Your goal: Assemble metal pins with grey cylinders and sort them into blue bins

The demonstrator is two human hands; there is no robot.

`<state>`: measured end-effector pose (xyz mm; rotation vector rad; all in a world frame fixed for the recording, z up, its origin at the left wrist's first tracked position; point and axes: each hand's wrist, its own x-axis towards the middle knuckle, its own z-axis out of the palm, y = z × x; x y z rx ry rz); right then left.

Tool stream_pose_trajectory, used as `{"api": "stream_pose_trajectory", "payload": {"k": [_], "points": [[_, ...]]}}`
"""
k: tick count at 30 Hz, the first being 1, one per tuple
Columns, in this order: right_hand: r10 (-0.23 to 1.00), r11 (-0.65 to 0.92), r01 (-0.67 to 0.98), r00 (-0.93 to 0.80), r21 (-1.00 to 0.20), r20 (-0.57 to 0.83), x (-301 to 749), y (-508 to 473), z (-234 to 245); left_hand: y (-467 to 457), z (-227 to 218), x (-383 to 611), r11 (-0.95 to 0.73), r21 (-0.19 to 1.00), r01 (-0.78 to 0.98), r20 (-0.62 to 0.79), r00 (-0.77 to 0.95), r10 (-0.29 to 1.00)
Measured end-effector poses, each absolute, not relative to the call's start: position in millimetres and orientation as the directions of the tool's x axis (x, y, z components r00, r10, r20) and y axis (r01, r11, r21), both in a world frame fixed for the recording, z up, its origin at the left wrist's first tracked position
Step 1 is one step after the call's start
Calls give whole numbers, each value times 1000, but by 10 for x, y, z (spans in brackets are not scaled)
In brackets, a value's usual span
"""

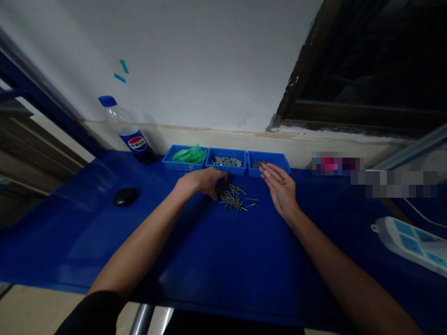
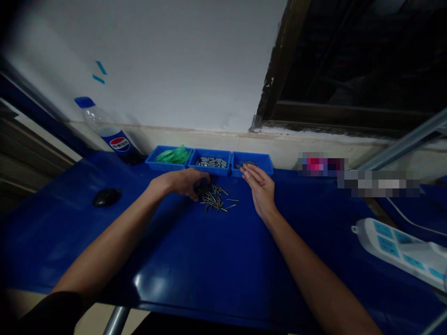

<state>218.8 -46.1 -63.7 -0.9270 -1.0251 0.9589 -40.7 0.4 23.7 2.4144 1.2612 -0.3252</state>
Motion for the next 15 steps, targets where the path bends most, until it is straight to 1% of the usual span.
{"api": "stream_pose_trajectory", "payload": {"k": [4, 7, 10, 12, 14, 15], "points": [[941, 314, -167, 184, -935, 283, 2195, -467, -629, 10, 176, -369, -548, 232, 804, -364, 594, 718], [938, 327, -177, 176, -928, 297, 2179, -476, -650, 22, 141, -356, -573, 264, 776, -332, 631, 701], [944, 315, -115, 141, -942, 298, 2167, -491, -679, 24, 109, -325, -596, 321, 736, -288, 676, 678], [948, 305, -15, 106, -952, 302, 2160, -512, -678, 13, 81, -287, -600, 356, 716, -251, 692, 677], [934, 334, 174, 70, -926, 350, 2142, -552, -649, -3, 45, -238, -598, 376, 708, -215, 695, 687], [917, 363, 303, 50, -881, 395, 2125, -581, -626, -10, 26, -215, -600, 384, 702, -197, 697, 690]]}}
